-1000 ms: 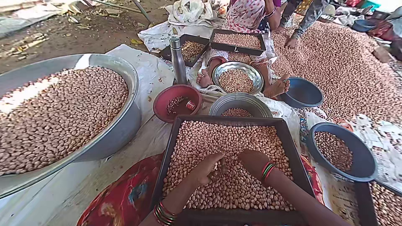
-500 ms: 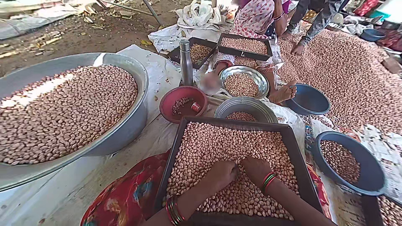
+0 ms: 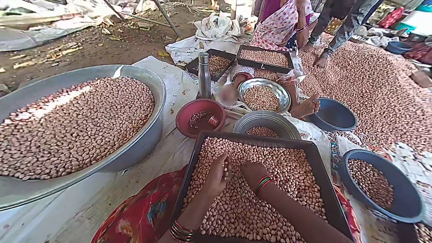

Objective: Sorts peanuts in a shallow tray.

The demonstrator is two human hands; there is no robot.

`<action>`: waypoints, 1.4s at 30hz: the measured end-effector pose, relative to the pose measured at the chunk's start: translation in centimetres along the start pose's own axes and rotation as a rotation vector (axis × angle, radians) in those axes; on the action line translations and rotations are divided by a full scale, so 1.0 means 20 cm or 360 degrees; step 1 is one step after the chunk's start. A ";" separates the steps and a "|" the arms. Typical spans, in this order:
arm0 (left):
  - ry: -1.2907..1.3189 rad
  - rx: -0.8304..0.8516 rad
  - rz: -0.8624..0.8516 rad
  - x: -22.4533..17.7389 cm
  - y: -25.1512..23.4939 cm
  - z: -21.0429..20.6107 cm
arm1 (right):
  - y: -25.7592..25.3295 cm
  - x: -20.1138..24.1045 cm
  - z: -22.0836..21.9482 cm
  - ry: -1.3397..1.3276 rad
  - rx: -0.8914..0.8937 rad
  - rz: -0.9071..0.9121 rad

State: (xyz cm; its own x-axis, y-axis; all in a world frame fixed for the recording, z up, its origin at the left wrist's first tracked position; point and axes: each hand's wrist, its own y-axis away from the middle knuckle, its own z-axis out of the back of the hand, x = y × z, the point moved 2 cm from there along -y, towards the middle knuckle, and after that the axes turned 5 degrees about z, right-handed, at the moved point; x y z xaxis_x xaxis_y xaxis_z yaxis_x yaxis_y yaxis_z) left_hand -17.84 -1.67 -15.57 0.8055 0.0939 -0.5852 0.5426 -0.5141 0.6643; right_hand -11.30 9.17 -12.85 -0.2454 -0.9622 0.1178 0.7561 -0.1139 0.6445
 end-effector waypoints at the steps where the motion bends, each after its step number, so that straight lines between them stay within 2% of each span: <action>1: -0.0006 -0.0005 0.0007 0.00 0.00 0.00 | 0.00 0.01 0.00 0.0001 0.0020 -0.0023; 4: -0.0050 -0.0010 0.0011 -0.01 0.00 0.00 | -0.01 0.00 -0.02 -0.0040 -0.0013 -0.0045; 7: -0.0150 -0.0020 0.0036 0.00 0.00 0.00 | 0.02 -0.02 -0.02 -0.0256 -0.0136 0.0001; 11: -0.0314 0.0088 0.0261 0.03 0.01 0.00 | 0.14 -0.03 0.15 -0.0578 -0.0449 0.0311; 14: -0.0245 0.0176 0.0314 0.04 0.02 -0.02 | 0.05 -0.10 0.23 -0.0269 -0.0356 0.0044; 17: -0.0172 0.0146 0.0249 0.05 0.02 -0.02 | -0.09 -0.16 0.16 -0.0045 -0.0284 -0.0106; 21: -0.0145 0.0087 0.0129 0.05 -0.01 0.00 | -0.12 -0.16 0.13 -0.0036 -0.0291 -0.0054; 28: -0.0124 0.0102 -0.0001 0.05 -0.03 0.01 | -0.12 -0.11 0.17 -0.0081 -0.0155 -0.0165; 33: -0.0150 0.0121 -0.0031 0.04 -0.03 0.02 | -0.13 -0.17 0.13 -0.0231 -0.0245 -0.0176; 35: -0.0175 0.0120 -0.0026 0.04 -0.04 0.02 | -0.07 -0.15 0.17 -0.0339 -0.0330 -0.0081; 39: -0.0128 0.0154 -0.0074 0.05 -0.06 0.04 | 0.08 0.04 0.29 -0.0368 -0.0337 0.0415; 42: 0.0010 0.0189 -0.0108 0.02 -0.05 0.04 | -0.01 0.01 0.35 -0.0328 -0.0502 0.0399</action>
State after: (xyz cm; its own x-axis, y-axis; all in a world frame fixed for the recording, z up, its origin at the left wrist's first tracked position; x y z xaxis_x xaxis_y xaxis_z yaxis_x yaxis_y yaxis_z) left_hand -18.22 -1.86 -16.86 0.7696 0.1372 -0.6236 0.5642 -0.6035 0.5634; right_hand -15.72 10.64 -7.61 -0.1226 -0.9042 0.4091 0.9477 0.0157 0.3188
